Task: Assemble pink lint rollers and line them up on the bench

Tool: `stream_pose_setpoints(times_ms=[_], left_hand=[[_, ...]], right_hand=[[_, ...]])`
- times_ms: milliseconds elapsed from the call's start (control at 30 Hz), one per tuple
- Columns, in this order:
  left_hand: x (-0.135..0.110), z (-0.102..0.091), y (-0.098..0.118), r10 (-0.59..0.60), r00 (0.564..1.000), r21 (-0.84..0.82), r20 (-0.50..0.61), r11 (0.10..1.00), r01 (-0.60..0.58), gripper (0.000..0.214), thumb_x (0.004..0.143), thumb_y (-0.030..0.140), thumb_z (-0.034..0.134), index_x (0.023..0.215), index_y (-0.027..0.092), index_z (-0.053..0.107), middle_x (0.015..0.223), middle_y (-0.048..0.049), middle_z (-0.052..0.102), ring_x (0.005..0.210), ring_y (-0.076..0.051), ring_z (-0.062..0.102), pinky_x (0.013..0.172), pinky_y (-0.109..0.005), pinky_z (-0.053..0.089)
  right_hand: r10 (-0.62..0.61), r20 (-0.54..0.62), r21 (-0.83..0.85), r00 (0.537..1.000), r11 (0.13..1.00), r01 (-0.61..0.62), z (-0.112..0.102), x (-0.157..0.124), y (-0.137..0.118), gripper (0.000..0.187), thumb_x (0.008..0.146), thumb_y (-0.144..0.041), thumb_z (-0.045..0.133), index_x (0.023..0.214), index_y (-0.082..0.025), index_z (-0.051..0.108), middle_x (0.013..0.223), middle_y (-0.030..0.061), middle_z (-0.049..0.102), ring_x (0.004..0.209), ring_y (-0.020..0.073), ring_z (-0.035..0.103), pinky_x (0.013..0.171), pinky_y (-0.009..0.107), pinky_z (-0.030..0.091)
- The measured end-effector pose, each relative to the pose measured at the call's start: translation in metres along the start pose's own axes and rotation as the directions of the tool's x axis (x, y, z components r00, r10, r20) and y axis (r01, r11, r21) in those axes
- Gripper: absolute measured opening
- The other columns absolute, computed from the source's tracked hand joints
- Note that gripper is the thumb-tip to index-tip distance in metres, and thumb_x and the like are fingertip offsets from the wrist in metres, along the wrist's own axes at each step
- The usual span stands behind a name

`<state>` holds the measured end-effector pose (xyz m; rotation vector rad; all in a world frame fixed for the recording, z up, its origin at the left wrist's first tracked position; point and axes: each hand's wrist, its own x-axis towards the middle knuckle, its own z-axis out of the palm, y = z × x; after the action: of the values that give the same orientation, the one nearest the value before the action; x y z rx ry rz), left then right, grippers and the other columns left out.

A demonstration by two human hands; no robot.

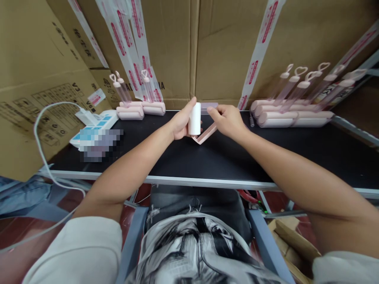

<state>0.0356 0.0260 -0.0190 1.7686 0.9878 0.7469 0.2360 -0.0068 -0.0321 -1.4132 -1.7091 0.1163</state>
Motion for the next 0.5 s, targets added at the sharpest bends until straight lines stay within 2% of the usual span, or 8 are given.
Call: stream_pose_setpoints(times_ms=[167, 333, 500], left_hand=[[0.003, 0.002, -0.004, -0.047, 0.998, -0.082, 0.051, 0.995, 0.051, 0.105, 0.080, 0.112, 0.031, 0.129, 0.027, 0.068, 0.102, -0.0132, 0.077, 0.112, -0.039, 0.078, 0.088, -0.055, 0.062], [0.000, 0.006, -0.002, -0.119, 0.991, -0.176, 0.067, 0.976, 0.129, 0.108, 0.074, 0.115, 0.034, 0.128, 0.027, 0.066, 0.105, -0.0140, 0.079, 0.115, -0.041, 0.078, 0.090, -0.058, 0.063], [-0.004, 0.013, 0.001, -0.155, 0.978, -0.282, 0.138, 0.941, 0.189, 0.091, 0.080, 0.108, 0.047, 0.115, 0.026, 0.068, 0.107, -0.0143, 0.081, 0.116, -0.041, 0.078, 0.091, -0.059, 0.064]], right_hand=[[0.074, 0.071, 0.079, 0.995, 0.994, -0.079, 0.003, 0.004, 0.007, 0.070, 0.104, -0.080, 0.048, 0.061, -0.025, 0.046, 0.059, 0.0011, 0.045, 0.061, 0.0189, 0.048, 0.063, 0.034, 0.037], [0.172, 0.162, 0.249, 0.972, 0.946, -0.209, 0.009, 0.006, 0.011, 0.083, 0.091, -0.104, 0.037, 0.067, -0.026, 0.052, 0.057, 0.0027, 0.048, 0.055, 0.0208, 0.051, 0.055, 0.034, 0.040], [0.229, 0.248, 0.360, 0.941, 0.880, -0.309, 0.011, 0.005, 0.010, 0.086, 0.082, -0.111, 0.036, 0.079, -0.028, 0.058, 0.056, 0.0017, 0.048, 0.046, 0.0189, 0.044, 0.044, 0.034, 0.037]])
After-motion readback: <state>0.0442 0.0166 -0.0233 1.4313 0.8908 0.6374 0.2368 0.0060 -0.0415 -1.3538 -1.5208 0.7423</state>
